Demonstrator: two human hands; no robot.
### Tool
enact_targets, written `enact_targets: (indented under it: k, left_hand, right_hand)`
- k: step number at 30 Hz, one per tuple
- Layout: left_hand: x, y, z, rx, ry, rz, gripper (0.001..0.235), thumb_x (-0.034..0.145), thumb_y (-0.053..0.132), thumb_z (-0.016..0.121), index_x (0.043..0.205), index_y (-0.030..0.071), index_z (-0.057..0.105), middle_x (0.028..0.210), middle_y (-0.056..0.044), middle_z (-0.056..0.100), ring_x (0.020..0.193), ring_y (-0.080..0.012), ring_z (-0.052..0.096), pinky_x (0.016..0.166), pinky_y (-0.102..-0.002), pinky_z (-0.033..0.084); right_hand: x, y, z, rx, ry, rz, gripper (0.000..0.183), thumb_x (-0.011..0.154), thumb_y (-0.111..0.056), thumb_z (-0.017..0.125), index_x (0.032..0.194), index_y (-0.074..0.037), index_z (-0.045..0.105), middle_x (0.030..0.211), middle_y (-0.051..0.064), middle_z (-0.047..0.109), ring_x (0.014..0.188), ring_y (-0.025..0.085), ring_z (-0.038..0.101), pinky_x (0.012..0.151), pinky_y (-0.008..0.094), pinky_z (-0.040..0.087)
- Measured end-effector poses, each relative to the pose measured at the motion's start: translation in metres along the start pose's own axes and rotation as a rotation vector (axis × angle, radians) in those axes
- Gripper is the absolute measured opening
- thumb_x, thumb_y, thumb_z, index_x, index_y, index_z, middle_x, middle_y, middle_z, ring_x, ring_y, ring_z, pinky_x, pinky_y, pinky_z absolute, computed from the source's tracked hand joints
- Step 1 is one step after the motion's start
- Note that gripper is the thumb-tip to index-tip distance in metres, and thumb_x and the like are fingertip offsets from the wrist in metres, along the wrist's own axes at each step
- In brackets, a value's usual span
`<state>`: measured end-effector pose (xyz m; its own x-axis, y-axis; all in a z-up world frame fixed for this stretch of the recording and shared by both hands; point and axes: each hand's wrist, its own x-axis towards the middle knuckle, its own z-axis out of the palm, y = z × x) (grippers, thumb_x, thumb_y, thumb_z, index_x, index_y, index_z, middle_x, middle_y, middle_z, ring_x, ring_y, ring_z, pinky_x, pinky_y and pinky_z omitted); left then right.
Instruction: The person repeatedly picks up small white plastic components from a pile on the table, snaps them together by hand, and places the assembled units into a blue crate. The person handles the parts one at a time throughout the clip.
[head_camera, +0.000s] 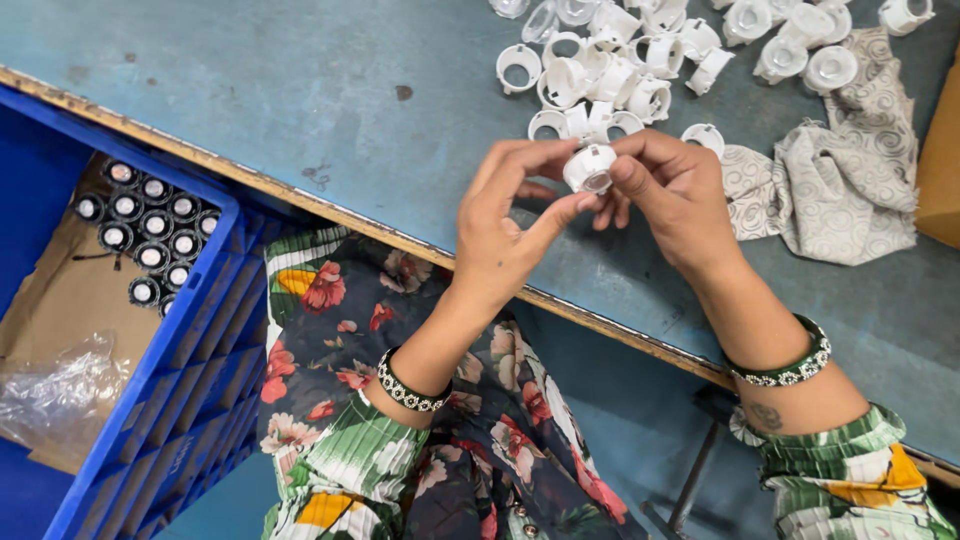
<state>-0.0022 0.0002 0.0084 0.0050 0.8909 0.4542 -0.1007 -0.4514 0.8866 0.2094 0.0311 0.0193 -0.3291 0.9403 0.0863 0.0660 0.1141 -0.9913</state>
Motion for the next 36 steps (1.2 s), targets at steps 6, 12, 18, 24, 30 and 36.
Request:
enact_targets:
  k: [6,12,18,24,30,36]
  left_hand:
    - [-0.001,-0.004,0.000,-0.104,-0.015,-0.095,0.034,0.098,0.013,0.079,0.128,0.002,0.067,0.116,-0.007,0.067,0.101,-0.0139,0.073,0.091,-0.027,0.061]
    - [0.001,-0.004,-0.001,-0.108,-0.021,-0.139,0.033,0.100,0.019,0.076,0.126,0.002,0.067,0.112,-0.006,0.070,0.099,-0.0121,0.071,0.089,-0.026,0.060]
    - [0.001,-0.005,-0.002,-0.095,-0.021,-0.188,0.032,0.098,0.019,0.076,0.123,0.001,0.068,0.104,-0.005,0.074,0.093,-0.0112,0.073,0.084,-0.025,0.058]
    - [-0.001,-0.006,-0.001,-0.106,-0.020,-0.167,0.029,0.099,0.016,0.075,0.121,-0.001,0.067,0.112,-0.009,0.071,0.098,-0.0126,0.072,0.088,-0.027,0.059]
    - [0.003,-0.004,0.001,-0.101,-0.049,-0.125,0.047,0.096,0.017,0.078,0.134,0.001,0.057,0.116,-0.010,0.071,0.102,-0.0157,0.072,0.092,-0.028,0.060]
    - [0.003,0.000,0.001,-0.007,-0.042,-0.106,0.035,0.100,0.014,0.075,0.131,0.003,0.062,0.119,-0.011,0.071,0.105,-0.0174,0.072,0.093,-0.030,0.060]
  right_hand:
    - [-0.001,-0.003,0.001,0.039,0.055,-0.044,0.043,0.113,-0.038,0.057,0.114,0.003,0.070,0.098,0.007,0.070,0.081,0.013,0.068,0.065,0.022,0.051]
    - [0.000,-0.008,-0.001,0.076,0.024,0.015,0.032,0.110,-0.024,0.062,0.120,0.006,0.069,0.099,0.011,0.071,0.079,0.017,0.068,0.064,0.024,0.052]
    - [0.001,-0.008,0.000,0.084,-0.025,-0.034,0.029,0.104,-0.017,0.067,0.122,0.006,0.069,0.103,0.010,0.072,0.080,0.015,0.067,0.071,0.024,0.053]
    - [0.001,-0.011,0.001,0.037,-0.038,0.019,0.024,0.102,-0.012,0.068,0.118,0.005,0.070,0.101,0.009,0.073,0.082,0.012,0.066,0.073,0.024,0.055]
    - [0.003,-0.010,-0.006,0.156,0.019,-0.023,0.022,0.098,-0.009,0.071,0.116,0.003,0.068,0.104,0.008,0.072,0.085,0.013,0.068,0.071,0.024,0.054]
    - [0.010,-0.019,-0.067,-0.225,0.423,-0.278,0.019,0.099,0.000,0.078,0.115,0.003,0.068,0.112,0.010,0.069,0.091,0.015,0.071,0.073,0.023,0.055]
